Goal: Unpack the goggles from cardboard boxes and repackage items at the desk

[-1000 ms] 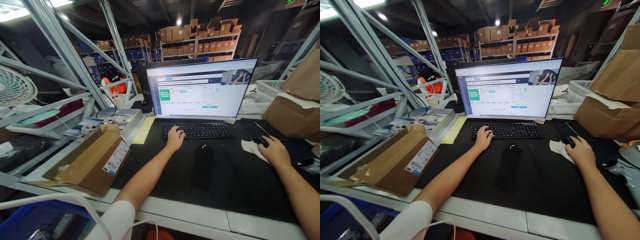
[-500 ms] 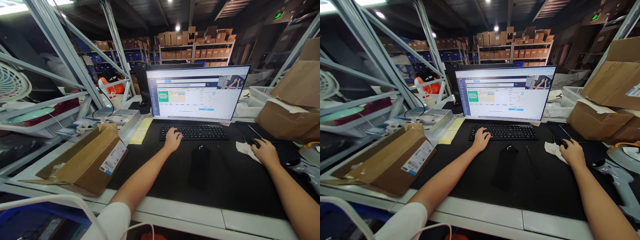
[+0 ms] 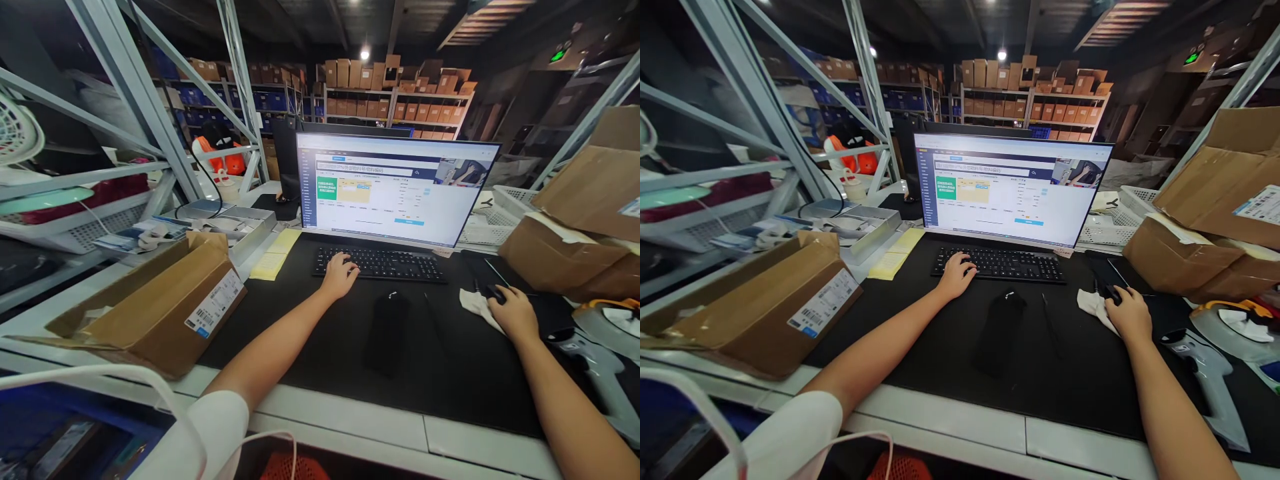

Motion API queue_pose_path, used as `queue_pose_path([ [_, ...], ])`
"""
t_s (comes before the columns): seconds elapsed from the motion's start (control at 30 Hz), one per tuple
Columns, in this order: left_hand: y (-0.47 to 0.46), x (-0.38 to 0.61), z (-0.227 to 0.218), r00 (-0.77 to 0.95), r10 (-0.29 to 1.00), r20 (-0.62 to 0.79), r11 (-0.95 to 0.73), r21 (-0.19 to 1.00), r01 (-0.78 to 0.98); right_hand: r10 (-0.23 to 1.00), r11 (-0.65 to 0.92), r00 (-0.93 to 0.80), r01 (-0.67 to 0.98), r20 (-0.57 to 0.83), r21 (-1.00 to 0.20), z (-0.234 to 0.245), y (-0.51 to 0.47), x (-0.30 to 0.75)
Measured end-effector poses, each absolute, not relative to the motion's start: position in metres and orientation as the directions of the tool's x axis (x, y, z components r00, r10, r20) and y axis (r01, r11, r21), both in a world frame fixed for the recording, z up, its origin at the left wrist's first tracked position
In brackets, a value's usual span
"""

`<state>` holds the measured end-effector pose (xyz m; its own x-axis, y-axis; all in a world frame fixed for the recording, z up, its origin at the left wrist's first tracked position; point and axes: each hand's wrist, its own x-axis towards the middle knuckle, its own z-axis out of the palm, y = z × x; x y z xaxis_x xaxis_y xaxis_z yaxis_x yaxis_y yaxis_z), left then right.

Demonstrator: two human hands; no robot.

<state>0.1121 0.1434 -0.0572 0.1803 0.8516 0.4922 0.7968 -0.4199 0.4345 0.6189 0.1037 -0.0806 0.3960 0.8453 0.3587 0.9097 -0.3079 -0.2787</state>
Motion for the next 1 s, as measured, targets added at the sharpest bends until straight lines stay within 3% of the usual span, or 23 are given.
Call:
queue_pose_path([
  [0.83,0.147,0.1113,-0.0636,0.175,0.853,0.491,-0.421,0.45,0.788,0.853,-0.283,0.373,0.919,0.366,-0.275,-0.084,0.1058,0.6235],
  [1.0,0.1454,0.1114,-0.0612,0.191,0.843,0.504,-0.439,0.437,0.785,0.822,-0.282,0.406,0.899,0.398,-0.334,-0.079,0.1034,0.6172],
])
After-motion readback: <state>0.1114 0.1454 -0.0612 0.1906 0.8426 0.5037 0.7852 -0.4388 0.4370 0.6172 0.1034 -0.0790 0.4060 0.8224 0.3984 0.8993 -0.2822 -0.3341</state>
